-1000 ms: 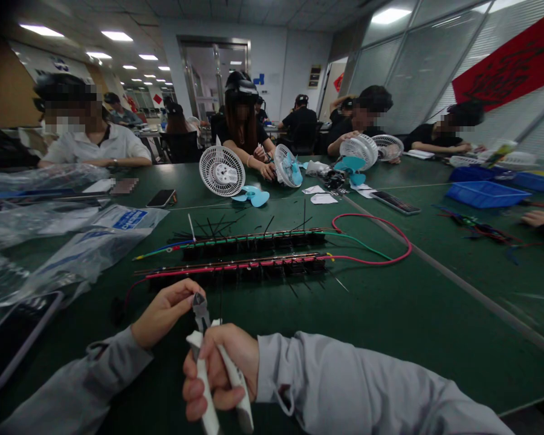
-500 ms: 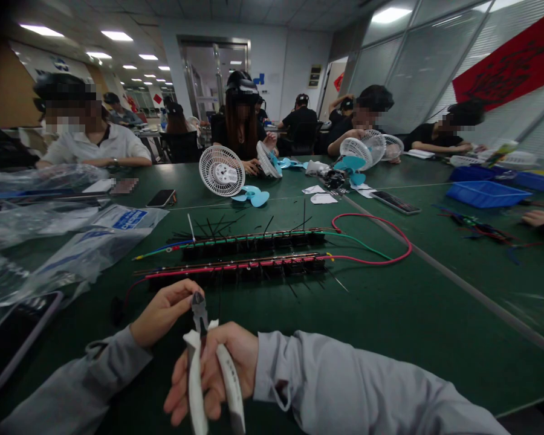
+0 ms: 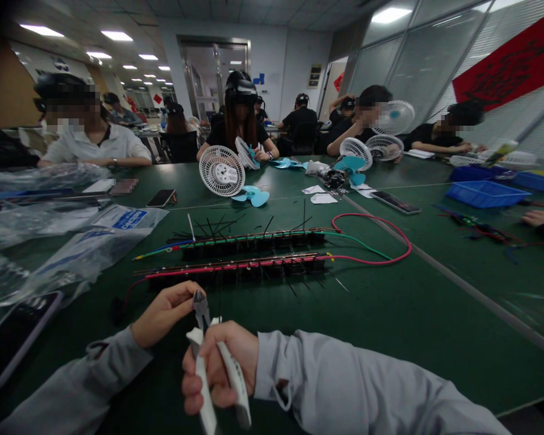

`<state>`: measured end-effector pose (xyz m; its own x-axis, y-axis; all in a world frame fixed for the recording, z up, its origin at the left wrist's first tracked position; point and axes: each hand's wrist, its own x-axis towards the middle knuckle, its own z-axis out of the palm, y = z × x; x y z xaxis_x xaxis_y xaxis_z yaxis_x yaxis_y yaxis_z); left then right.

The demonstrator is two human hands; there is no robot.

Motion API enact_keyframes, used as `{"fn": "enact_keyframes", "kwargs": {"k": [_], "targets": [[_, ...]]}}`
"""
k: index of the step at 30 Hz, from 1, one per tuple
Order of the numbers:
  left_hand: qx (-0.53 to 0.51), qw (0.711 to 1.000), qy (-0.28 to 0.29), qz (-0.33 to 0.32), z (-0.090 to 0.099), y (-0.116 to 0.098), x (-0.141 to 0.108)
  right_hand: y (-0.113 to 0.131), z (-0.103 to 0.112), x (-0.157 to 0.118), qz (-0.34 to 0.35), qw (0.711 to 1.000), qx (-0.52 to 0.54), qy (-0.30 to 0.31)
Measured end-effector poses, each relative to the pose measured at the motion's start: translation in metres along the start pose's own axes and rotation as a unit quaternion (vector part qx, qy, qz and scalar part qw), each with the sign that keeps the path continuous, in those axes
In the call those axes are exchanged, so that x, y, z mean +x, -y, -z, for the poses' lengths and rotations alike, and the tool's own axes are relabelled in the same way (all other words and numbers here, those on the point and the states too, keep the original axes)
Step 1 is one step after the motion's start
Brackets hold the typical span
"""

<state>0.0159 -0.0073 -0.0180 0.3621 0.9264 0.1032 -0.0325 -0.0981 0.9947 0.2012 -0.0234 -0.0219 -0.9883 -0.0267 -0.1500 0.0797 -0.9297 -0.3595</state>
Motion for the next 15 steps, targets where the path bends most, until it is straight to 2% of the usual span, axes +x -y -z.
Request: {"fn": "enact_keyframes", "kwargs": {"k": [8, 15], "targets": [[-0.009, 1.000, 0.002, 0.002, 0.000, 0.000, 0.000, 0.001, -0.013, -0.002, -0.016, 0.998, 0.009, -0.053], [-0.003, 1.000, 0.004, 0.001, 0.000, 0.000, 0.000, 0.001, -0.014, -0.002, -0.020, 0.998, 0.006, -0.061]]}}
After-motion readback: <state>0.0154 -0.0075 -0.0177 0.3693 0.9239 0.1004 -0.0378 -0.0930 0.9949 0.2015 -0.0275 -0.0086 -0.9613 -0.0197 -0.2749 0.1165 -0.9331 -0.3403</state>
